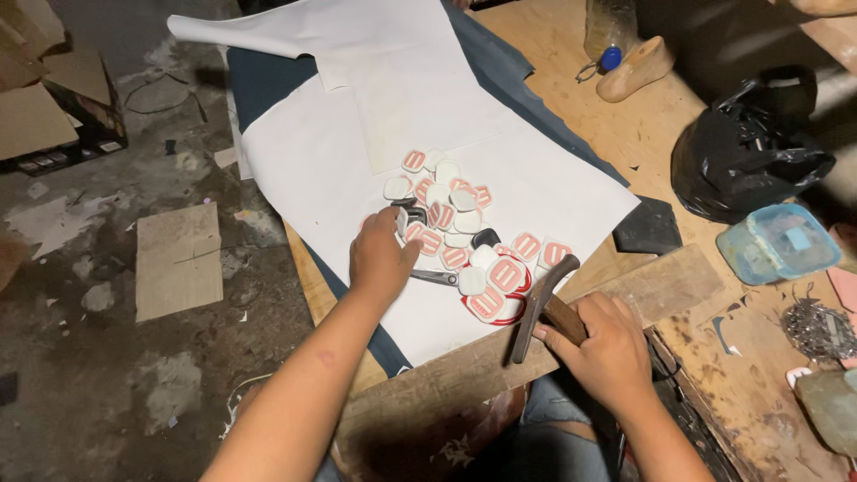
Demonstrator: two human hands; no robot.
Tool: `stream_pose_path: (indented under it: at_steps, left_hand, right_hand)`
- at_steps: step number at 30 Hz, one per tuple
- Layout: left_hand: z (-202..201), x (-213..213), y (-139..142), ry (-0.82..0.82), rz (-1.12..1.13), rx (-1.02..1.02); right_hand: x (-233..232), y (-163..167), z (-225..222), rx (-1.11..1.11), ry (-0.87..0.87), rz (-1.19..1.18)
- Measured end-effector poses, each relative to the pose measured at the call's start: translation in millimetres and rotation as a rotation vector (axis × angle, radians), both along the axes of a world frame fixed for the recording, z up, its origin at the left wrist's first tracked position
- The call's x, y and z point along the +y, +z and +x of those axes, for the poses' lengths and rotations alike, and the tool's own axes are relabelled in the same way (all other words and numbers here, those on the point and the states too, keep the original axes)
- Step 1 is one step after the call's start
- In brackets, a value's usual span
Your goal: The person sits on the floor and uses a hammer to repeatedly strike small white and pink rectangular pieces placed on a wooden block. The person picks up each piece, positions it on the block, taps it with the hammer, and then sets it aside on a nearby sheet of paper.
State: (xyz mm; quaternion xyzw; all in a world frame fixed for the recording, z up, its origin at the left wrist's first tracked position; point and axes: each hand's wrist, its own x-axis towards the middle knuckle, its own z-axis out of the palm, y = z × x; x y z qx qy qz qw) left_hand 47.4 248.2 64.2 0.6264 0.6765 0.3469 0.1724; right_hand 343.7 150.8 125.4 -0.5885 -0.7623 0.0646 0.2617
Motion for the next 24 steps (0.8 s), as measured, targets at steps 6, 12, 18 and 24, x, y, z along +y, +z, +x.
stream_pose_path:
  at_steps: [6, 12, 18, 24]
  left_hand:
    - [18, 20, 18, -0.066, 0.13, -0.011]
    - [45, -18, 35, -0.333, 0.185, 0.092]
    - [64, -27, 49, -0.539, 0.28, 0.188]
    - [50, -29, 43, -0.54, 0.185, 0.081]
  right_hand:
    - [0, 1, 0, 0.01, 0.018, 0.024]
    - [1, -2, 1, -0.017, -0.01, 0.009]
    - [0, -2, 1, -0.008, 0.003, 0.022]
    - [0, 0, -1, -0.029, -0.017, 0.008]
